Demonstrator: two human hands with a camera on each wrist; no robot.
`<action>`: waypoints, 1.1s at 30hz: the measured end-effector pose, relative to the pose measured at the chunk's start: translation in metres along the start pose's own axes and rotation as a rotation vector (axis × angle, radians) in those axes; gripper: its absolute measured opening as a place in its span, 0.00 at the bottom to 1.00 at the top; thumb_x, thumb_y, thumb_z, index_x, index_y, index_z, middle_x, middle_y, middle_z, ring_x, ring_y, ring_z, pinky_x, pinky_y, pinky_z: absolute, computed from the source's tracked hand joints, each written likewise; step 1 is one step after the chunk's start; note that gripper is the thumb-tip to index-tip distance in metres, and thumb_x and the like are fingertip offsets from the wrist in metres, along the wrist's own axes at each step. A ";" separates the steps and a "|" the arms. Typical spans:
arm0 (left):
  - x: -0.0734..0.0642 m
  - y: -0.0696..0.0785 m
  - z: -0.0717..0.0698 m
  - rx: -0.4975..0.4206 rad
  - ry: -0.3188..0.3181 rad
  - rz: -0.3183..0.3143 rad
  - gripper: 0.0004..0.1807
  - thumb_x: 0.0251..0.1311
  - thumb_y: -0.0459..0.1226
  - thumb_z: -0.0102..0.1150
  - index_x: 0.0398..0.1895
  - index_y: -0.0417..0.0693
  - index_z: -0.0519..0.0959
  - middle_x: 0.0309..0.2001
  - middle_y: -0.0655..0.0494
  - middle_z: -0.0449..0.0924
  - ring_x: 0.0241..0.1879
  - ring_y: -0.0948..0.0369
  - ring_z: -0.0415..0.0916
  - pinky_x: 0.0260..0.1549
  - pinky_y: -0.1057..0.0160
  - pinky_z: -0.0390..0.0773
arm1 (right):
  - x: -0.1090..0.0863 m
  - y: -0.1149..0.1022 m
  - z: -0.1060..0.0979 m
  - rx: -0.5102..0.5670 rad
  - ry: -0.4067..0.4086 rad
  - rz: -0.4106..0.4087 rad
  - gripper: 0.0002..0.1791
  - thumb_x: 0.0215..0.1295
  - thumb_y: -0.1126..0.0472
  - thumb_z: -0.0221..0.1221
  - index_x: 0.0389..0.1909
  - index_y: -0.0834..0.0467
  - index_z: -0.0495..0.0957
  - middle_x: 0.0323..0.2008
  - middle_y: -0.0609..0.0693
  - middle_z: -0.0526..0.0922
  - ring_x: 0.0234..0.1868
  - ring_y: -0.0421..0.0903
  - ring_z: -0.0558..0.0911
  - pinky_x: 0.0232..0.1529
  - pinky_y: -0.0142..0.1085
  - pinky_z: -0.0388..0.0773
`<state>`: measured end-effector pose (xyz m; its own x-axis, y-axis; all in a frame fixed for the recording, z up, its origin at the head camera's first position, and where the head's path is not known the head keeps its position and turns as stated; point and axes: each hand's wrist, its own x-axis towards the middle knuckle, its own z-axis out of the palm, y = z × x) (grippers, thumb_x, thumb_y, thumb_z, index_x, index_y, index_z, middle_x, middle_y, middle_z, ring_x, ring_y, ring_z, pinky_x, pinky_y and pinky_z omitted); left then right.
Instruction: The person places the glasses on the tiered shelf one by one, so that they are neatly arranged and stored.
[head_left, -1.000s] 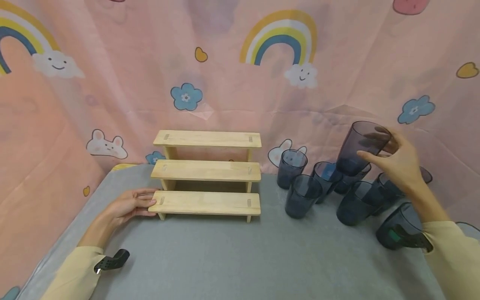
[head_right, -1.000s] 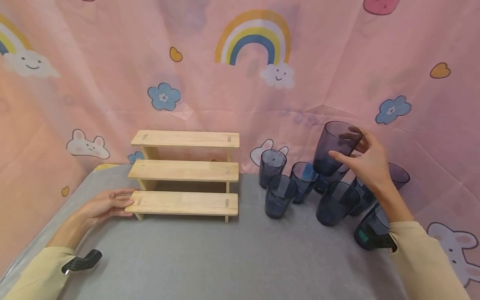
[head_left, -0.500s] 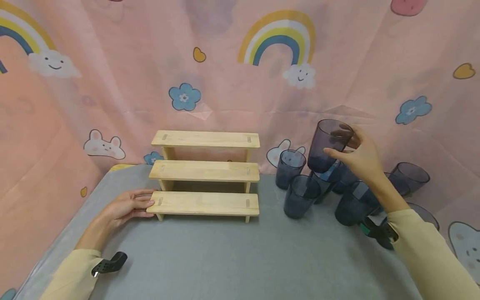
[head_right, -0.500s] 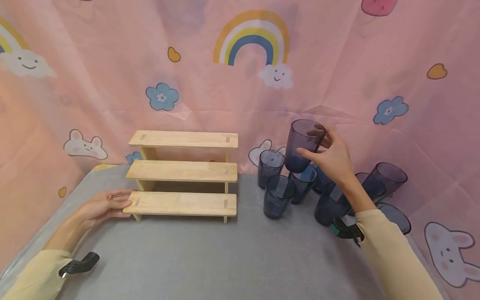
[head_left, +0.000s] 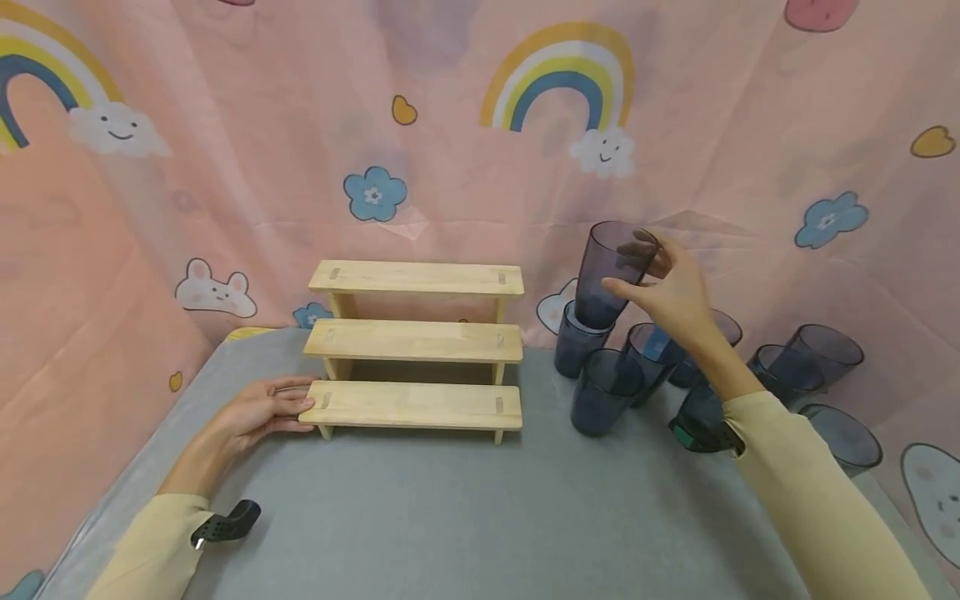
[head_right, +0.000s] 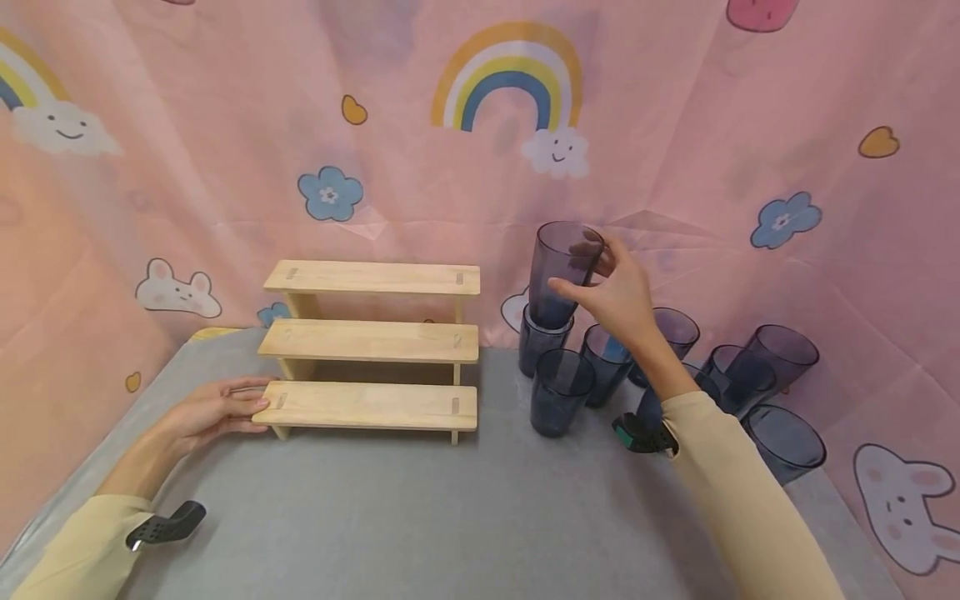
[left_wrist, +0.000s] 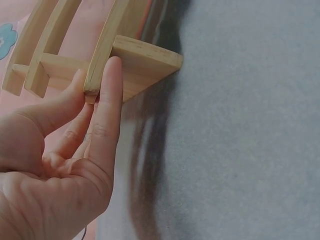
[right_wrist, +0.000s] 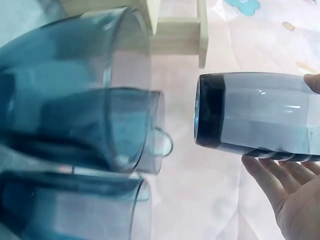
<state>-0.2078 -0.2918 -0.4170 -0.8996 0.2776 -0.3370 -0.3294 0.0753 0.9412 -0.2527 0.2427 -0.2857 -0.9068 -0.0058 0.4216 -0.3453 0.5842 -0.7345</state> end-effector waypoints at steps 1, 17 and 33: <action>0.000 0.000 0.000 0.001 -0.004 0.002 0.38 0.68 0.29 0.56 0.74 0.27 0.48 0.47 0.50 0.79 0.43 0.58 0.83 0.45 0.54 0.82 | 0.002 -0.002 0.002 0.010 0.001 -0.001 0.41 0.56 0.54 0.72 0.70 0.51 0.66 0.57 0.54 0.78 0.60 0.55 0.77 0.52 0.43 0.78; 0.002 -0.002 -0.001 -0.006 -0.015 0.012 0.38 0.68 0.29 0.56 0.74 0.27 0.48 0.53 0.48 0.76 0.45 0.57 0.82 0.46 0.54 0.82 | 0.020 -0.040 0.044 0.128 -0.031 -0.033 0.42 0.57 0.56 0.71 0.70 0.54 0.63 0.58 0.56 0.77 0.61 0.53 0.75 0.57 0.50 0.74; 0.000 -0.004 -0.001 -0.039 -0.030 0.018 0.39 0.68 0.30 0.56 0.75 0.29 0.46 0.51 0.54 0.77 0.46 0.59 0.81 0.46 0.54 0.82 | 0.030 -0.079 0.115 0.309 -0.072 -0.137 0.43 0.52 0.63 0.74 0.69 0.60 0.65 0.54 0.58 0.79 0.57 0.52 0.79 0.57 0.42 0.77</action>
<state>-0.2071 -0.2930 -0.4209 -0.8968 0.3071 -0.3185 -0.3245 0.0328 0.9453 -0.2804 0.1026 -0.2764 -0.8581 -0.1308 0.4966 -0.5116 0.3006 -0.8049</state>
